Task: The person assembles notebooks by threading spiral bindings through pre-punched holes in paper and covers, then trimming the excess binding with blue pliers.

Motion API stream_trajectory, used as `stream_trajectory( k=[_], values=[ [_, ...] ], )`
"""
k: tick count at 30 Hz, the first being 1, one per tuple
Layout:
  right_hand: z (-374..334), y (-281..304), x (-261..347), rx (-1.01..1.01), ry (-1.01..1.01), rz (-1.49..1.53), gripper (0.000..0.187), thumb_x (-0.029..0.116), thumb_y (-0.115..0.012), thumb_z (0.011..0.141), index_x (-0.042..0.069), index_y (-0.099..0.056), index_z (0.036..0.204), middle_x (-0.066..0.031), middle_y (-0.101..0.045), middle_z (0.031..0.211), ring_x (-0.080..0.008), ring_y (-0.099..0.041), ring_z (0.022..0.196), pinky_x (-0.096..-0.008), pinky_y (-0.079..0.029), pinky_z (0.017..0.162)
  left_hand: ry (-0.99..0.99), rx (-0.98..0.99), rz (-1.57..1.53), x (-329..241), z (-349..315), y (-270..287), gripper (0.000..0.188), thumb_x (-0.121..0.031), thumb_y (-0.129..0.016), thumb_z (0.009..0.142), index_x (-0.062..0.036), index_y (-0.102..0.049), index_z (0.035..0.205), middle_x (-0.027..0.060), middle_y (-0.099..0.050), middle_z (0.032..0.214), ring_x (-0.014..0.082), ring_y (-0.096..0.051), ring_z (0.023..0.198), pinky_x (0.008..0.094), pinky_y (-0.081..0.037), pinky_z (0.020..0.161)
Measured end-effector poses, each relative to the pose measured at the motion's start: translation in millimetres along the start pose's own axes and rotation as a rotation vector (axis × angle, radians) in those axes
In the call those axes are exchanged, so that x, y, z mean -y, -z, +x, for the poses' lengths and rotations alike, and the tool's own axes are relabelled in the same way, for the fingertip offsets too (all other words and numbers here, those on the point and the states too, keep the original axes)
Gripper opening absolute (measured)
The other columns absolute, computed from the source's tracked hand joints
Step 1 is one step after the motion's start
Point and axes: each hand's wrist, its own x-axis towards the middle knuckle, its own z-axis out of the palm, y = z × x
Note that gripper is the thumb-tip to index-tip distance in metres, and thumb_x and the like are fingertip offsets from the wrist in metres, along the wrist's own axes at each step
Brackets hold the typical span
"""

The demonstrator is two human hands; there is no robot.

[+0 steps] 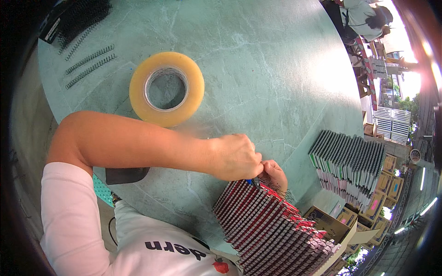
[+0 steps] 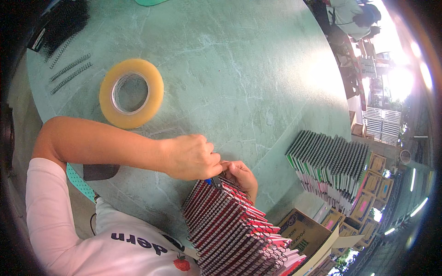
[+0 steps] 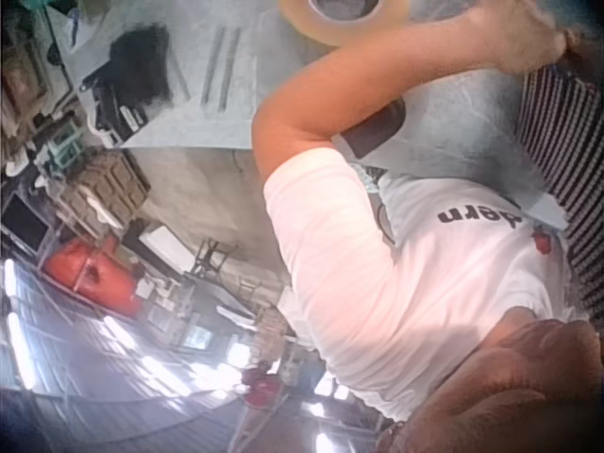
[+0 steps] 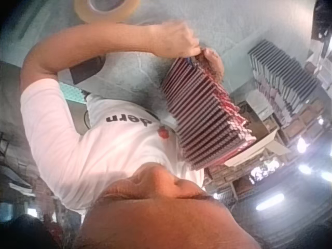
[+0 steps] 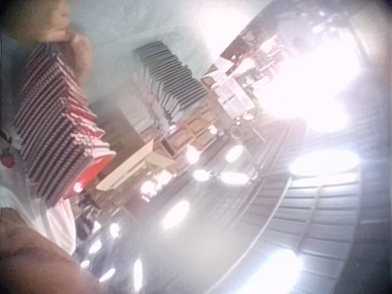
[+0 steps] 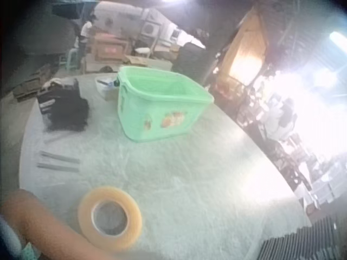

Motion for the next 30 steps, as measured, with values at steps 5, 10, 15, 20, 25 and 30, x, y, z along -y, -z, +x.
stream_trajectory(
  k=[5, 10, 15, 20, 25, 30],
  values=[
    [-5, -20, -1, -0.084, 0.063, 0.150, 0.034, 0.021, -0.050, 0.093, -0.012, -0.055, 0.101, -0.0248, -0.063, 0.094, -0.0269, -0.065, 0.083, -0.0410, -0.054, 0.073, -0.053, -0.103, 0.008, 7, -3, 20, 0.019, -0.016, -0.064, 0.069, -0.0081, -0.058, 0.085, 0.0022, -0.057, 0.079, 0.0191, -0.057, 0.076, 0.0348, -0.044, 0.072],
    [-10, -26, -3, -0.330, 0.086, 0.019, 0.026, 0.013, -0.047, 0.090, -0.007, -0.051, 0.105, -0.0200, -0.062, 0.099, -0.0241, -0.064, 0.087, -0.0383, -0.053, 0.077, -0.087, -0.180, 0.047, 9, 4, 21, 0.020, -0.017, -0.066, 0.067, -0.0112, -0.063, 0.086, 0.0009, -0.058, 0.077, 0.0181, -0.057, 0.078, 0.0359, -0.043, 0.075],
    [-9, -29, -16, -0.293, 0.374, -0.367, 0.028, 0.018, -0.051, 0.093, -0.010, -0.054, 0.100, -0.0252, -0.062, 0.094, -0.0289, -0.065, 0.084, -0.0433, -0.055, 0.073, -0.089, -0.150, 0.017, 10, 4, 27, 0.019, -0.017, -0.065, 0.069, -0.0102, -0.058, 0.086, 0.0011, -0.057, 0.083, 0.0180, -0.055, 0.080, 0.0375, -0.043, 0.077],
    [-8, -8, -4, -0.238, 0.066, 0.148, 0.032, 0.020, -0.051, 0.093, -0.011, -0.056, 0.099, -0.0251, -0.063, 0.092, -0.0286, -0.066, 0.084, -0.0422, -0.054, 0.073, -0.151, -0.119, 0.075, 9, 5, 21, 0.015, -0.018, -0.061, 0.073, -0.0091, -0.059, 0.086, 0.0010, -0.058, 0.077, 0.0177, -0.056, 0.074, 0.0343, -0.044, 0.070],
    [-7, -4, -5, -0.096, 0.079, 0.056, 0.039, 0.025, -0.051, 0.093, -0.013, -0.056, 0.101, -0.0252, -0.063, 0.095, -0.0263, -0.065, 0.083, -0.0387, -0.053, 0.074, -0.055, -0.019, 0.009, 3, -2, 6, 0.023, -0.018, -0.056, 0.078, -0.0050, -0.062, 0.097, 0.0032, -0.060, 0.075, 0.0177, -0.058, 0.065, 0.0296, -0.044, 0.056],
    [-13, -14, -5, -0.178, 0.074, 0.011, 0.039, 0.025, -0.051, 0.092, -0.013, -0.057, 0.099, -0.0243, -0.063, 0.096, -0.0253, -0.065, 0.083, -0.0372, -0.052, 0.075, -0.069, -0.053, -0.033, 2, -4, 6, 0.025, -0.017, -0.056, 0.078, -0.0036, -0.061, 0.098, 0.0038, -0.059, 0.075, 0.0180, -0.058, 0.067, 0.0299, -0.044, 0.058]
  ],
)
